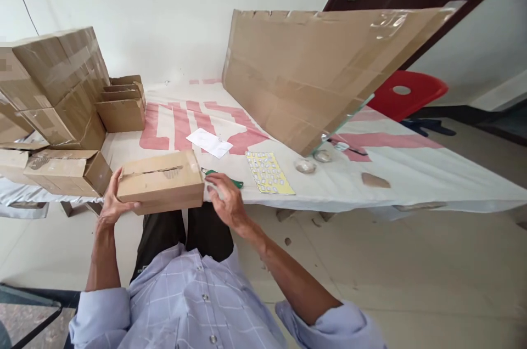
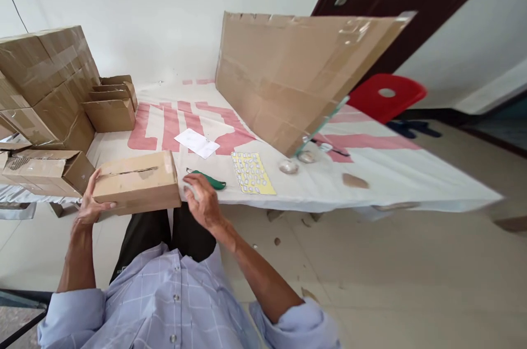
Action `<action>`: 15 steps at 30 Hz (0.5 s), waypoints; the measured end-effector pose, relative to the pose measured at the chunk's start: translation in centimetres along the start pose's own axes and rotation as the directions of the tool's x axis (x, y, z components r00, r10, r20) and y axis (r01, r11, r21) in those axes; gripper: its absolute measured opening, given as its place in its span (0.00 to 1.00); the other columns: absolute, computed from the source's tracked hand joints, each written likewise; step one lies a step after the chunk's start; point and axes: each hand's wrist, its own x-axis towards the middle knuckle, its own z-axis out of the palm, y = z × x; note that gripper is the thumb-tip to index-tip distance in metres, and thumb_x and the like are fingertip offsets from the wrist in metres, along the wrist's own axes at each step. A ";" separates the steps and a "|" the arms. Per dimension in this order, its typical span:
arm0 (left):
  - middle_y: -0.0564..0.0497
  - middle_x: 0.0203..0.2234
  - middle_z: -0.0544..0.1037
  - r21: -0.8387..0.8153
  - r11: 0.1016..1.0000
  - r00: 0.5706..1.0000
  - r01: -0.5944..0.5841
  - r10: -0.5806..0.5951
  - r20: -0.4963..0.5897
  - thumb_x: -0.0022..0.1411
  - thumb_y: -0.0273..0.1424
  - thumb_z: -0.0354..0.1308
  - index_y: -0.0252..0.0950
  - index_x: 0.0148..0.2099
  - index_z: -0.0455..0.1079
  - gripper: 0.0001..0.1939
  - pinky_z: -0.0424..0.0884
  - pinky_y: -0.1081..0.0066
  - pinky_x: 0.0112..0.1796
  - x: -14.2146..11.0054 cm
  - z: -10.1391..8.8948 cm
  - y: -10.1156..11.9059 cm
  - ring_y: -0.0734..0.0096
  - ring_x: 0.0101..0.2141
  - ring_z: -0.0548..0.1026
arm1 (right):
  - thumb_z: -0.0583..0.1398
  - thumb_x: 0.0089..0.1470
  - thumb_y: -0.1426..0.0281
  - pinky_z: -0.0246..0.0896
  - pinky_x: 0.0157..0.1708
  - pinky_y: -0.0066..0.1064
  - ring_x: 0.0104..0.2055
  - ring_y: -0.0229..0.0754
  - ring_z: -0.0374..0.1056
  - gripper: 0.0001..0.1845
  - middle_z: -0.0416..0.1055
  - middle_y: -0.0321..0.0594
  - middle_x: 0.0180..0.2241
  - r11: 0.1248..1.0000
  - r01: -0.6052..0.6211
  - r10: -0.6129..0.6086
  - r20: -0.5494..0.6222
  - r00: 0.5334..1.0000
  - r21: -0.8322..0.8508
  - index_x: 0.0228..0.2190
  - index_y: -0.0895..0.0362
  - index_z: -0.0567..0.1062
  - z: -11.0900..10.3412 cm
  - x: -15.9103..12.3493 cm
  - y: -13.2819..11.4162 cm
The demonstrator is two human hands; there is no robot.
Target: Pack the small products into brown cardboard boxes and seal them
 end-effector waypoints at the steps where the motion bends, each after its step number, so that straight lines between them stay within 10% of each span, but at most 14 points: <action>1: 0.35 0.66 0.78 0.020 1.000 1.000 -0.010 0.009 0.027 0.38 0.51 0.88 0.42 0.75 0.65 0.65 0.75 0.43 0.66 0.3 0.5 0.4 0.30 0.69 0.74 | 0.58 0.73 0.68 0.76 0.57 0.51 0.55 0.56 0.77 0.13 0.81 0.52 0.51 0.994 -0.065 0.068 0.037 0.997 -0.088 0.51 0.52 0.81 -0.2 0.2 1.9; 9: 0.33 0.72 0.71 0.008 0.999 0.990 -0.031 0.030 0.135 0.40 0.45 0.88 0.47 0.72 0.60 0.62 0.74 0.47 0.63 0.6 2.4 0.1 0.31 0.74 0.67 | 0.62 0.69 0.66 0.67 0.50 0.45 0.54 0.60 0.72 0.09 0.78 0.56 0.49 0.747 -0.185 0.503 0.360 0.785 -0.639 0.45 0.55 0.80 -1.3 0.7 9.4; 15: 0.34 0.70 0.71 0.006 1.000 0.993 -0.029 0.028 0.118 0.44 0.49 0.86 0.46 0.65 0.62 0.53 0.73 0.51 0.61 0.5 2.4 0.2 0.35 0.73 0.69 | 0.58 0.67 0.62 0.67 0.45 0.42 0.49 0.56 0.73 0.11 0.78 0.52 0.47 0.823 -0.357 0.477 0.196 0.857 -0.441 0.43 0.53 0.77 -0.7 0.5 9.1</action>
